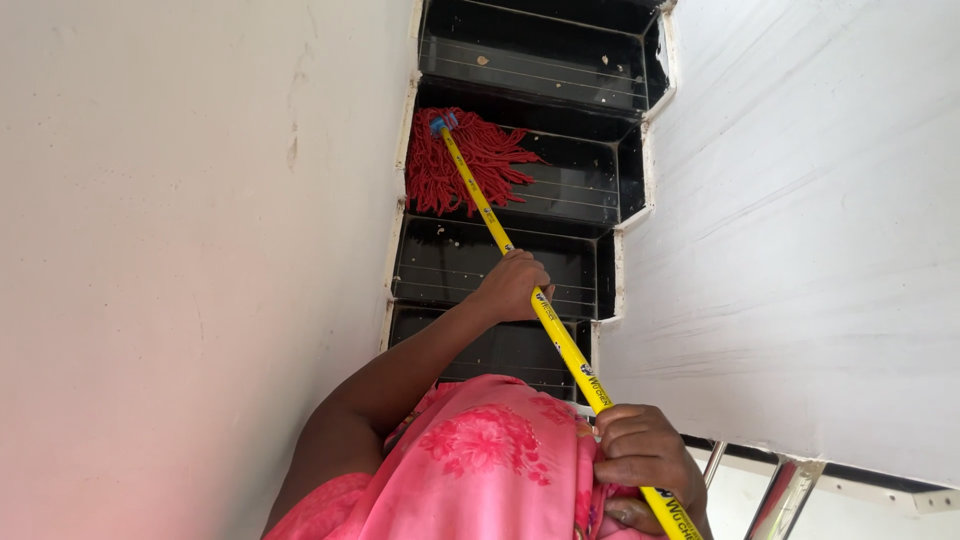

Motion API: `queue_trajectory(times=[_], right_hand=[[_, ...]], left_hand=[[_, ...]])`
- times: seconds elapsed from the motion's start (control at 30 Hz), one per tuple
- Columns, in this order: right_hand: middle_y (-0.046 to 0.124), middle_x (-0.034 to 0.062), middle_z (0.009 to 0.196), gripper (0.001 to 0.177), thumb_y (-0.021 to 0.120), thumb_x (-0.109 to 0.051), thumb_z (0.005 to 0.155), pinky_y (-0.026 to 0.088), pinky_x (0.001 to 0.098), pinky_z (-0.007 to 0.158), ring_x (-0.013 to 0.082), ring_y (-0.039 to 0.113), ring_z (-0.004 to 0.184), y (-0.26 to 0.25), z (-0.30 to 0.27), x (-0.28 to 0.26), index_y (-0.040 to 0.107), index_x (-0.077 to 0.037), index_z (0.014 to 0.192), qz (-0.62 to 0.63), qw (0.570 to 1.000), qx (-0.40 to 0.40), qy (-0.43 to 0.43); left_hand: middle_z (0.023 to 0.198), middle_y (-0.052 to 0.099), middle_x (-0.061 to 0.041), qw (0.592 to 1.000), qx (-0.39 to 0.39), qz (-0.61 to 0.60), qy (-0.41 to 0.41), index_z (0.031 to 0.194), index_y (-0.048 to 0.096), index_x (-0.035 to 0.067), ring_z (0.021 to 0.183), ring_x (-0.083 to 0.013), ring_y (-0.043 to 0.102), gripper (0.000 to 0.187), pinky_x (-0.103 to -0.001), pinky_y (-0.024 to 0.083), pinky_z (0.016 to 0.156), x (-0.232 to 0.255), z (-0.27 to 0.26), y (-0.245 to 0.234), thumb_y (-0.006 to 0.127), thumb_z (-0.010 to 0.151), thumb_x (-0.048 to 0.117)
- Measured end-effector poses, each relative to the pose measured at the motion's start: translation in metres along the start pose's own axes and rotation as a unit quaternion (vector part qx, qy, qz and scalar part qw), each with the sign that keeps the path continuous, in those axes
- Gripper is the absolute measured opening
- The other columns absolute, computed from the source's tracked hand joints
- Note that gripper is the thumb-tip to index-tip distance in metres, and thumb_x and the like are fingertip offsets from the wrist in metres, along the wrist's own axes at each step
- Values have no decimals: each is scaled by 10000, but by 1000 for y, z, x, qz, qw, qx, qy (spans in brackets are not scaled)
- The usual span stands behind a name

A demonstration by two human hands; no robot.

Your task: The person cleans the stairs by mopping each step from bottom to top using a mop.

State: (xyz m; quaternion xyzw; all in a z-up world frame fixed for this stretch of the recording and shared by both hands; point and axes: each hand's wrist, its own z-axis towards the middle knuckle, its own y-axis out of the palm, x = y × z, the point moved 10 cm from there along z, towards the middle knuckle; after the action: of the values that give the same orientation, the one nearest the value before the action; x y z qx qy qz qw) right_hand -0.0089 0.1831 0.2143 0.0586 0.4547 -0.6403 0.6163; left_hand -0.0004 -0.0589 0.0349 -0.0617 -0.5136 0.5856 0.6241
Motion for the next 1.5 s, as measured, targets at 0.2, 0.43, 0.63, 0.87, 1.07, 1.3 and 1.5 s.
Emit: queue_trajectory(times=[0.2, 0.43, 0.63, 0.87, 1.07, 1.3, 1.5], right_hand=[[577, 63, 611, 308, 704, -320, 848, 576, 446, 806, 220, 614, 578, -12, -14, 1, 739, -15, 832, -33, 998, 17, 43], [595, 76, 642, 316, 706, -329, 819, 576, 438, 822, 237, 632, 628, -36, -40, -10, 744, -15, 835, -96, 989, 62, 95], [626, 44, 660, 416, 626, -416, 968, 582, 433, 849, 187, 642, 615, -82, -89, -32, 757, -32, 874, -165, 950, 206, 165], [622, -1, 618, 345, 690, -363, 948, 529, 319, 512, 134, 563, 478, -172, -150, -20, 680, -30, 857, -86, 916, 385, -69], [655, 147, 791, 258, 640, -162, 1016, 505, 383, 793, 168, 571, 601, -171, -118, 95, 645, 56, 878, -98, 932, 341, 77], [627, 113, 703, 391, 614, -271, 1032, 534, 391, 823, 176, 570, 550, -154, -89, 94, 652, 57, 822, -98, 946, 302, 63], [583, 110, 633, 460, 632, -334, 1017, 525, 387, 692, 187, 532, 505, -136, -67, 100, 631, 34, 740, -33, 938, 343, 25]], left_hand=[[619, 556, -71, 999, 28, -17, 3, 555, 577, 86, 684, -262, 557, 308, -430, 464, 881, 9, 9, 8, 774, 780, 158], [670, 605, -86, 998, -11, -45, 52, 592, 625, 87, 756, -286, 591, 246, -465, 453, 931, 46, 48, 55, 784, 765, 159], [666, 616, -95, 987, -103, -76, 95, 639, 656, 79, 762, -293, 612, 249, -461, 466, 937, 96, 98, 130, 749, 827, 215], [645, 667, -139, 975, -206, -57, 63, 758, 736, 59, 708, -331, 650, 335, -437, 496, 917, 125, 165, 180, 746, 866, 376], [765, 729, -133, 985, -158, -34, 53, 887, 788, 86, 805, -341, 702, 283, -432, 533, 861, 94, 182, 179, 794, 741, 328], [783, 738, -120, 987, -145, -3, 64, 858, 793, 98, 818, -320, 710, 261, -423, 531, 861, 91, 164, 159, 794, 652, 259], [758, 728, -115, 989, -145, 13, 6, 807, 773, 82, 798, -316, 716, 211, -425, 515, 898, 64, 131, 107, 784, 669, 241]])
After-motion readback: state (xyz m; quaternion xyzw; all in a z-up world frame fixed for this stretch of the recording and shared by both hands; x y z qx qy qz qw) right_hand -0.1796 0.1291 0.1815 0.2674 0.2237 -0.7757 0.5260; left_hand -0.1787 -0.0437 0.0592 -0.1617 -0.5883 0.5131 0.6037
